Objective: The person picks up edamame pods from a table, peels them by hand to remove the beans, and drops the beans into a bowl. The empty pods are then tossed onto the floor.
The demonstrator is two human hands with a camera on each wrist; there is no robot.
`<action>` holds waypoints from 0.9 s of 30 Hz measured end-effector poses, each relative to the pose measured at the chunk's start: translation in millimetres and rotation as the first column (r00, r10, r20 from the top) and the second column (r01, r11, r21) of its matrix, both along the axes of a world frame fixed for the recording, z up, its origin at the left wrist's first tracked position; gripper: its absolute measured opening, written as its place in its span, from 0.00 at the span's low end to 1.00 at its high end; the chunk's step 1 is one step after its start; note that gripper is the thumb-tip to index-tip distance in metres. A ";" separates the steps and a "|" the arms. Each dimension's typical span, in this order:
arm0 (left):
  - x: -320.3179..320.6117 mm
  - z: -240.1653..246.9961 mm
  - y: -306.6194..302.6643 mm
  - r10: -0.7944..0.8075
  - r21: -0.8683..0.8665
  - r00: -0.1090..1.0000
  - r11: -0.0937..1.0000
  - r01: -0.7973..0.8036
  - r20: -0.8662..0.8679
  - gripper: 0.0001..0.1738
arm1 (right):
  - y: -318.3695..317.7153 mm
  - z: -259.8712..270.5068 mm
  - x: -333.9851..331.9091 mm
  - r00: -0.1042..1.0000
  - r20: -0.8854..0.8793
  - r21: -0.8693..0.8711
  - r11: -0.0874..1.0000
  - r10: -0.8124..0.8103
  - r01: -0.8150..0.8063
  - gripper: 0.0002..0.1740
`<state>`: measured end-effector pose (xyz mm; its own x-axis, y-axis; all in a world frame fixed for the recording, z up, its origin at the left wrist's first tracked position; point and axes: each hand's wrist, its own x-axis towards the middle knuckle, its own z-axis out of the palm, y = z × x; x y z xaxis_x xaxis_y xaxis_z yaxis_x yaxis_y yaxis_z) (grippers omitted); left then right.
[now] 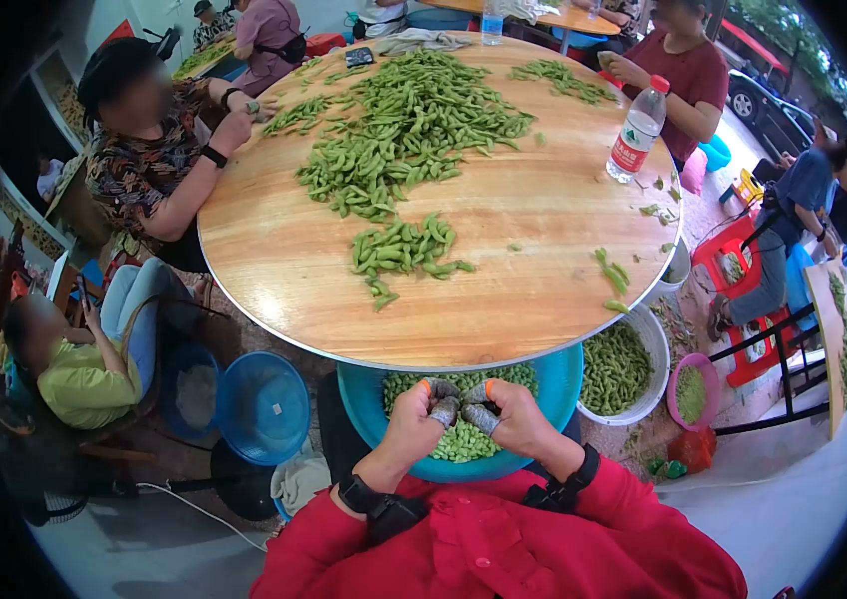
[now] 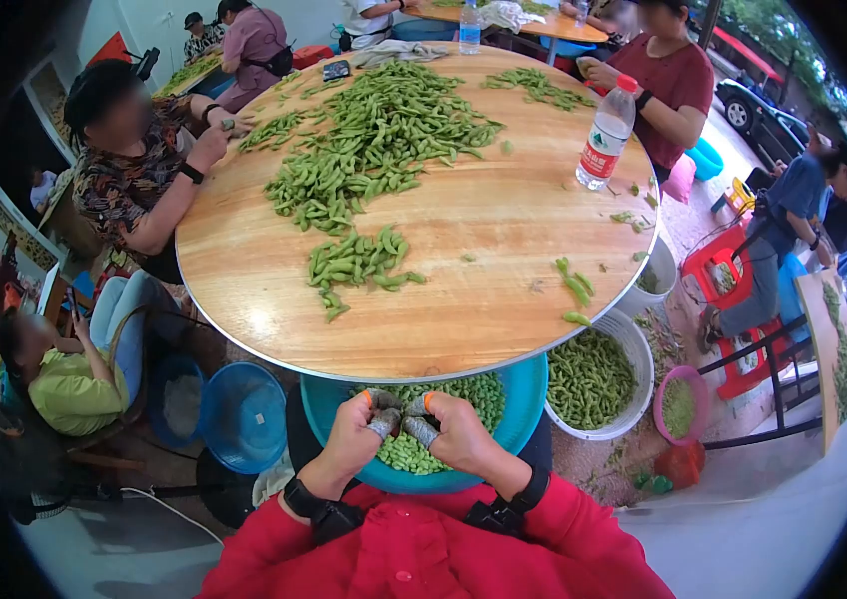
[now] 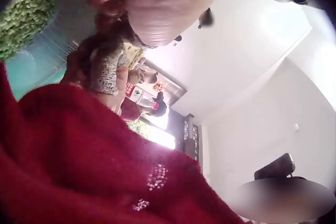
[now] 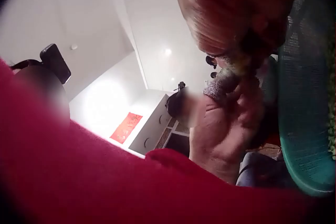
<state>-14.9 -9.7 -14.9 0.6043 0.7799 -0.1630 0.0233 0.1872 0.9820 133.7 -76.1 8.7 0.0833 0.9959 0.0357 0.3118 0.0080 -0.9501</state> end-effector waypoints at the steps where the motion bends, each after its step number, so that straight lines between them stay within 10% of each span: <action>1: 1.8 -1.3 -0.7 0.020 -0.024 1.000 1.000 -0.019 0.019 0.06 | 0.5 -3.5 -0.2 1.000 0.000 0.002 1.000 0.001 -0.001 0.05; 11: 5.1 -46.9 -3.8 0.148 -0.151 0.986 0.979 -0.135 0.082 0.09 | 1.8 -23.7 -2.0 1.000 -0.018 -0.040 0.999 0.018 -0.018 0.08; 14: 7.6 -41.9 -2.7 0.057 0.281 0.987 0.960 -0.013 -0.149 0.09 | -0.3 -18.5 16.4 0.993 0.104 0.078 0.996 -0.050 0.042 0.06; 17: 4.6 5.1 4.6 0.072 0.653 0.814 0.640 0.406 -0.577 0.14 | -7.3 16.9 61.5 0.944 0.176 0.172 0.953 -0.278 0.249 0.04; 22: 18.7 47.5 40.1 0.128 0.885 0.962 0.436 0.163 -0.241 0.13 | -24.9 39.5 125.9 0.764 0.303 0.045 0.809 -0.570 0.586 0.09; 27: 59.7 53.1 118.7 0.412 0.938 0.851 0.248 0.240 -0.327 0.09 | -27.6 16.9 119.1 0.823 0.204 0.090 0.847 -0.530 0.523 0.10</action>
